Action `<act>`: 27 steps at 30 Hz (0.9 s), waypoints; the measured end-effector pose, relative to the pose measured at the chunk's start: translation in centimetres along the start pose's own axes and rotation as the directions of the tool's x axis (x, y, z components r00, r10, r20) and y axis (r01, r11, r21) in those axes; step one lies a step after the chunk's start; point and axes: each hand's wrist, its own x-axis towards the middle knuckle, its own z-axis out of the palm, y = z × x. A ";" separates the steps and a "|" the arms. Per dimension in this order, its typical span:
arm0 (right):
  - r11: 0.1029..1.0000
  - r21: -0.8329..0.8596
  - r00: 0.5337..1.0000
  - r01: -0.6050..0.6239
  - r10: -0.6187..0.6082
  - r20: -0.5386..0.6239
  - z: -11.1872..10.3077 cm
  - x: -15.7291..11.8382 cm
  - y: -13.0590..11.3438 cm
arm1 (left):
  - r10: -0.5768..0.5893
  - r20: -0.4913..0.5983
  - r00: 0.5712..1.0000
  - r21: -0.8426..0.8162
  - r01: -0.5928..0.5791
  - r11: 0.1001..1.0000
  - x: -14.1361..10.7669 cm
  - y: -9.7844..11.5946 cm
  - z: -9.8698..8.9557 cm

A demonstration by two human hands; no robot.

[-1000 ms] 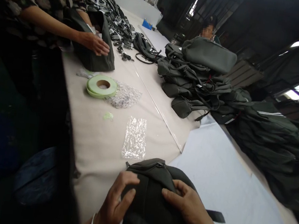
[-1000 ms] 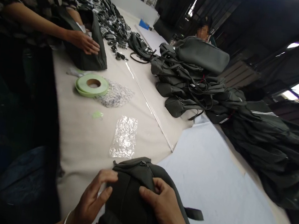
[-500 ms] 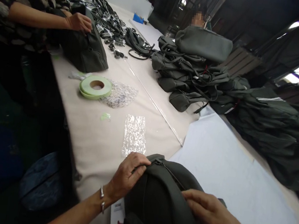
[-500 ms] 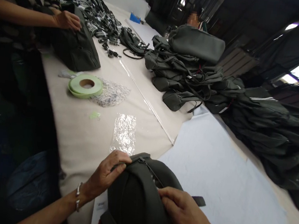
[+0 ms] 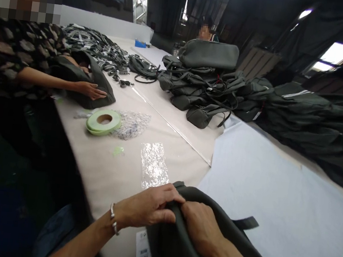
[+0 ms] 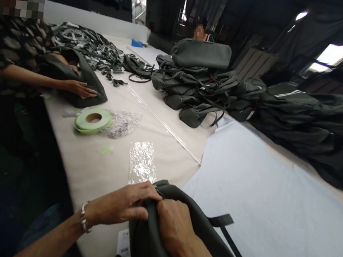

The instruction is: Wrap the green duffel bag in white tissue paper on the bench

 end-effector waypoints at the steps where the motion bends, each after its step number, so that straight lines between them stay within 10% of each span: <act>1: 0.997 0.074 0.998 0.027 -0.023 -0.052 0.0 -0.1 0.3 | 0.000 -0.001 1.000 0.001 0.000 1.000 -0.3 0.1 0.1; 5: 0.793 0.608 0.947 -0.021 0.210 -0.241 -0.2 -1.3 2.1 | 0.055 -0.149 0.987 -0.001 -0.056 0.998 -1.3 -0.6 1.3; 9: 0.213 0.973 0.923 -0.091 0.385 0.002 -0.2 -2.3 3.3 | 0.033 -0.436 0.899 -0.086 -0.078 0.993 -2.0 -3.2 4.1; 11: 0.061 0.995 0.938 -0.085 0.342 0.059 0.0 -2.4 3.2 | -0.021 -0.504 0.863 -0.117 -0.044 0.992 -2.1 -4.4 5.9; 18: 0.714 0.699 0.922 0.027 0.252 -0.293 0.0 -2.1 2.9 | -0.206 -0.519 0.829 -0.294 0.053 0.954 -1.8 -6.4 8.8; 21: 0.776 0.626 0.911 0.070 0.207 -0.358 -0.4 -2.4 2.4 | -0.258 -0.567 0.782 -0.348 0.056 0.936 -1.6 -6.4 8.8; 27: 0.765 0.644 0.998 -0.026 -0.019 0.063 -1.7 -2.2 0.4 | -0.316 -0.601 0.734 -0.465 0.001 0.885 -1.3 -6.0 9.3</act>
